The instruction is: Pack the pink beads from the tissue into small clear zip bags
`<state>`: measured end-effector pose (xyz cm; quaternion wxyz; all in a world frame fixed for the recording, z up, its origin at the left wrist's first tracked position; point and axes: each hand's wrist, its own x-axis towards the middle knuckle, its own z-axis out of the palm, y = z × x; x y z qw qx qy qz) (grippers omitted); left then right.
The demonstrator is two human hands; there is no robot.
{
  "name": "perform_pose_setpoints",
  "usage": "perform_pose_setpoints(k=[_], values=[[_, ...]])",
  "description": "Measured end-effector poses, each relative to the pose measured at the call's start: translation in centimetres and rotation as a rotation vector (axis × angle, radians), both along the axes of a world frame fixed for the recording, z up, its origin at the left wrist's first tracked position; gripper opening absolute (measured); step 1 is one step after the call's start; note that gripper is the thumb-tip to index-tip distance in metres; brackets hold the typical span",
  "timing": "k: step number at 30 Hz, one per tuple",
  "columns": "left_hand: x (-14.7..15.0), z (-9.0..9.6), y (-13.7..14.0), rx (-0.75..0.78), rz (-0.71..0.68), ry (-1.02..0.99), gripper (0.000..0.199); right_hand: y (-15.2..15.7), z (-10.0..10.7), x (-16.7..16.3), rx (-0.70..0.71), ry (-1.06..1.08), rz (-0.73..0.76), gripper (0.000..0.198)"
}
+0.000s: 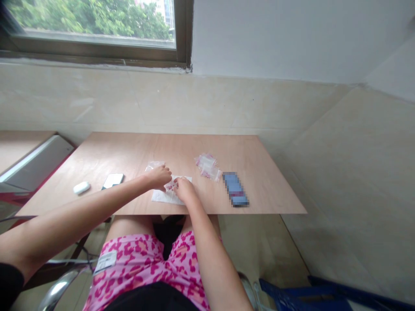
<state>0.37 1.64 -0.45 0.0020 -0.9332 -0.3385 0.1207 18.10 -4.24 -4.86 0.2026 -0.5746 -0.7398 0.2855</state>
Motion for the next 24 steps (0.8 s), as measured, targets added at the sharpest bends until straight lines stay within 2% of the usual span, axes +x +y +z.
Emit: perform_pose_setpoints(k=[3, 6, 12, 15, 20, 24], values=[[-1.0, 0.0, 0.7, -0.057, 0.041, -0.071, 0.038, -0.4, 0.7, 1.2, -0.013, -0.004, -0.022, 0.022], [-2.2, 0.3, 1.5, -0.170, 0.139, -0.172, 0.037, -1.4, 1.4, 1.9, -0.046, -0.041, 0.000, 0.018], [-4.6, 1.5, 1.8, -0.561, 0.414, -0.589, 0.033, -2.9, 1.2, 0.8, -0.080, -0.128, 0.036, 0.012], [-5.6, 1.8, 1.2, -0.718, 0.517, -0.744, 0.042, -2.9, 1.0, 0.5, -0.077, -0.132, 0.021, 0.009], [-6.9, 1.6, 0.1, -0.958, 0.711, -0.876, 0.065, -2.4, 0.9, -0.2, -0.041, -0.126, -0.010, 0.013], [-7.4, 1.7, -0.3, -1.111, 0.789, -0.990, 0.072, -1.9, 1.3, -0.8, -0.032, -0.044, -0.083, 0.011]])
